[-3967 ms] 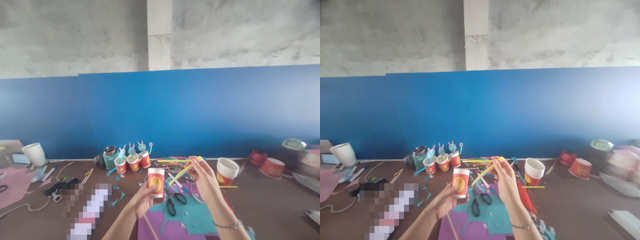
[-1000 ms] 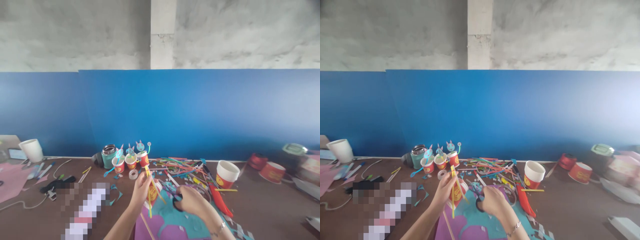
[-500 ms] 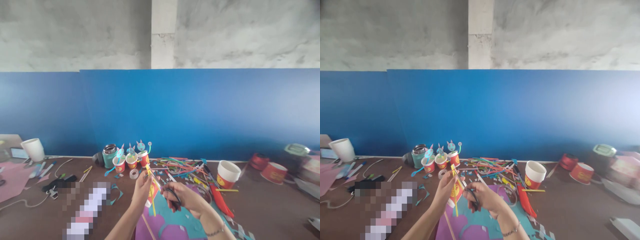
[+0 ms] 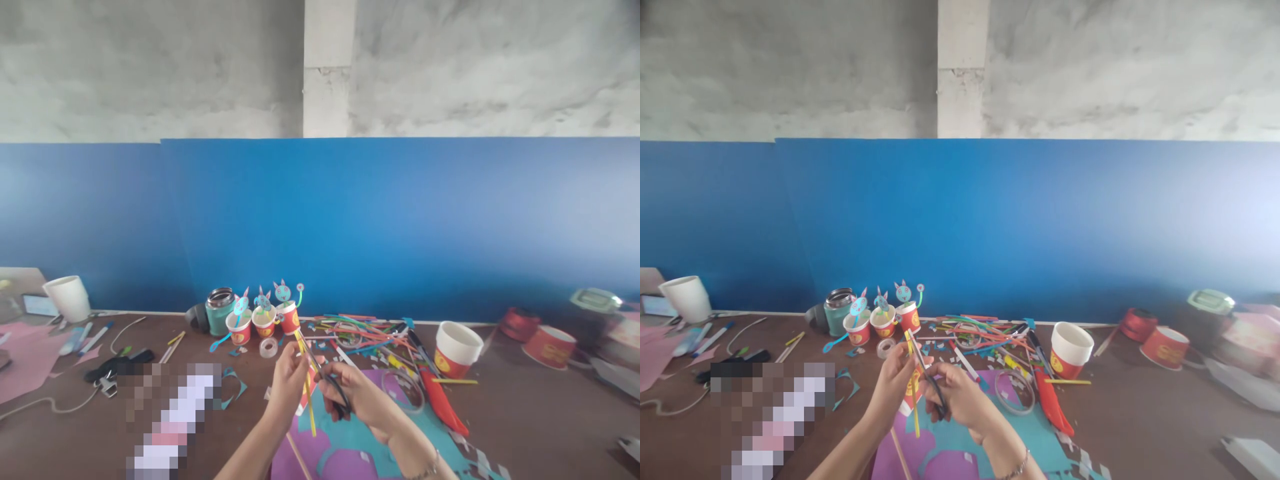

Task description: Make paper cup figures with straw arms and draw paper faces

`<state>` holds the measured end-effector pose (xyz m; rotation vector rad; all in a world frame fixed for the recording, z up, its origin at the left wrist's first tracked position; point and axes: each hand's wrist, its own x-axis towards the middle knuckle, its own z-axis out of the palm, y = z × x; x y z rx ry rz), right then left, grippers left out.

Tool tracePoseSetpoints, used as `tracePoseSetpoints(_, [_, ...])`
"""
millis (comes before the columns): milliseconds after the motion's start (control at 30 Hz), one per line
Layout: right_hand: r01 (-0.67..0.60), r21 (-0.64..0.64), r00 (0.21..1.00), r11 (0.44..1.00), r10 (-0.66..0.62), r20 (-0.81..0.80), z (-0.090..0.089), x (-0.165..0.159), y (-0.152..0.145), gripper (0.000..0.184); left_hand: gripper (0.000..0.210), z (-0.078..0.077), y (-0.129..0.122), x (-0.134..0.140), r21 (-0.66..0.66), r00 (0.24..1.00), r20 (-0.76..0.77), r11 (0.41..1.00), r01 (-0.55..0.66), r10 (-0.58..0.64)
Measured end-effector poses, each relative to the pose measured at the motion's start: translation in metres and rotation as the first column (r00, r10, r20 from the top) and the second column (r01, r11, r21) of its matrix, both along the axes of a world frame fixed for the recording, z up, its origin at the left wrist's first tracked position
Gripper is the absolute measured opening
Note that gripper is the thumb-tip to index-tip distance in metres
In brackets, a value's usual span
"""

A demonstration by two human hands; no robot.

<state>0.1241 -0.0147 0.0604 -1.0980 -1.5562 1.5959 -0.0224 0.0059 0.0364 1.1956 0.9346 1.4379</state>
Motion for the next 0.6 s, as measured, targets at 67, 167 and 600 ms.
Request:
tracePoseSetpoints(67, [0.026,0.015,1.000,1.000,-0.026,-0.010,-0.002,-0.003,0.000,0.046,0.027,-0.003,0.000,0.001,0.012,0.999,-0.028,1.000,0.017,-0.016])
tracePoseSetpoints(167, [0.068,0.028,0.998,0.997,-0.068,-0.020,-0.005,-0.007,0.001,0.048,0.026,-0.007,0.000,0.002,0.012,0.997,-0.041,0.997,0.071,-0.071])
tracePoseSetpoints(600, [0.289,0.271,0.910,0.918,-0.351,0.220,-0.003,0.016,0.015,0.040,0.042,-0.005,-0.003,0.006,-0.106,0.995,0.064,0.991,0.079,-0.073])
